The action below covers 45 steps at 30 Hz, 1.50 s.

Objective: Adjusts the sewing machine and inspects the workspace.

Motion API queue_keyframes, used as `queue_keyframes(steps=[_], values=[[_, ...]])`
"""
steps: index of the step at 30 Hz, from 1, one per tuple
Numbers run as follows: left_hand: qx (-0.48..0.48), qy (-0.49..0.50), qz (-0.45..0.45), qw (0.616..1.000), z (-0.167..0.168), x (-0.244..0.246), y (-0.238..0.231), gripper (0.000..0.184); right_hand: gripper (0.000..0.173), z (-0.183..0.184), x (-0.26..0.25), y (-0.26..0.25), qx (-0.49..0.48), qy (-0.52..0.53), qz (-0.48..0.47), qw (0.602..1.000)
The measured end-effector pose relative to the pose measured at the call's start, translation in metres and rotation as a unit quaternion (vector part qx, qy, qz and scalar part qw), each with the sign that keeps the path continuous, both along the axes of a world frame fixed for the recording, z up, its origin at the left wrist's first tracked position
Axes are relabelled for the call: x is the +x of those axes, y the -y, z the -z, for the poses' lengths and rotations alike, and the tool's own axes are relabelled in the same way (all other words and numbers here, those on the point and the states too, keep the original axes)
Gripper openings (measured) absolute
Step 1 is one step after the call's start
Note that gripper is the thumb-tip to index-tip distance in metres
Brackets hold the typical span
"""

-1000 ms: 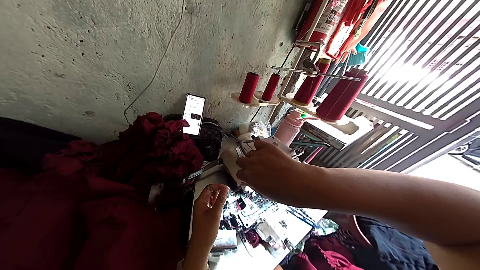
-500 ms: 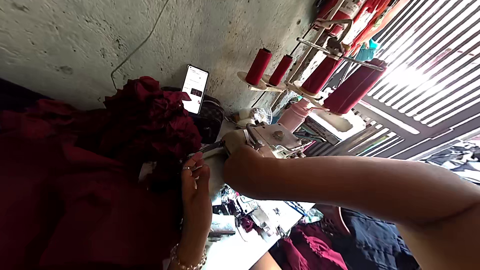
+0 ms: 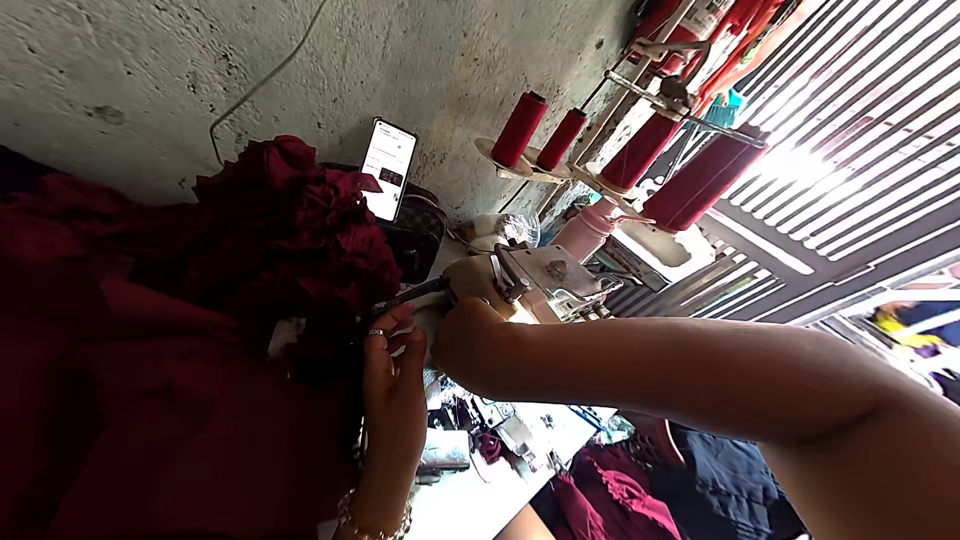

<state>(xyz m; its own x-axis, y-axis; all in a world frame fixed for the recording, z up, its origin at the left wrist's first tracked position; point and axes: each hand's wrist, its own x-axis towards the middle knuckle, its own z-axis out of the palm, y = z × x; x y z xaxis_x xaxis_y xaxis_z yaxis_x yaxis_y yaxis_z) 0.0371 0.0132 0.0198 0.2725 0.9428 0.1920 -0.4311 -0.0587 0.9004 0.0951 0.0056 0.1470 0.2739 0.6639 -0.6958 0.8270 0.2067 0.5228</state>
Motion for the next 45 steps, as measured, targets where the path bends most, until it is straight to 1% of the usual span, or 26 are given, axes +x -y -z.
queue_keyframes(steps=[10, 30, 45], values=[[0.001, -0.002, 0.001, 1.0, -0.0005, 0.0, 0.0002, 0.031, 0.014, -0.0064, -0.0017, 0.0008, 0.004, -0.01, 0.009, 1.0], [-0.002, 0.004, 0.001, 1.0, -0.0008, -0.0001, 0.0003, 0.03, 0.014, -0.0045, 0.0009, -0.0001, 0.005, -0.018, 0.008, 1.0], [-0.005, 0.006, 0.003, 1.0, -0.0013, -0.0003, 0.0007, 0.029, 0.011, 0.0015, 0.0009, -0.0037, 0.0, 0.01, 0.007, 1.0]])
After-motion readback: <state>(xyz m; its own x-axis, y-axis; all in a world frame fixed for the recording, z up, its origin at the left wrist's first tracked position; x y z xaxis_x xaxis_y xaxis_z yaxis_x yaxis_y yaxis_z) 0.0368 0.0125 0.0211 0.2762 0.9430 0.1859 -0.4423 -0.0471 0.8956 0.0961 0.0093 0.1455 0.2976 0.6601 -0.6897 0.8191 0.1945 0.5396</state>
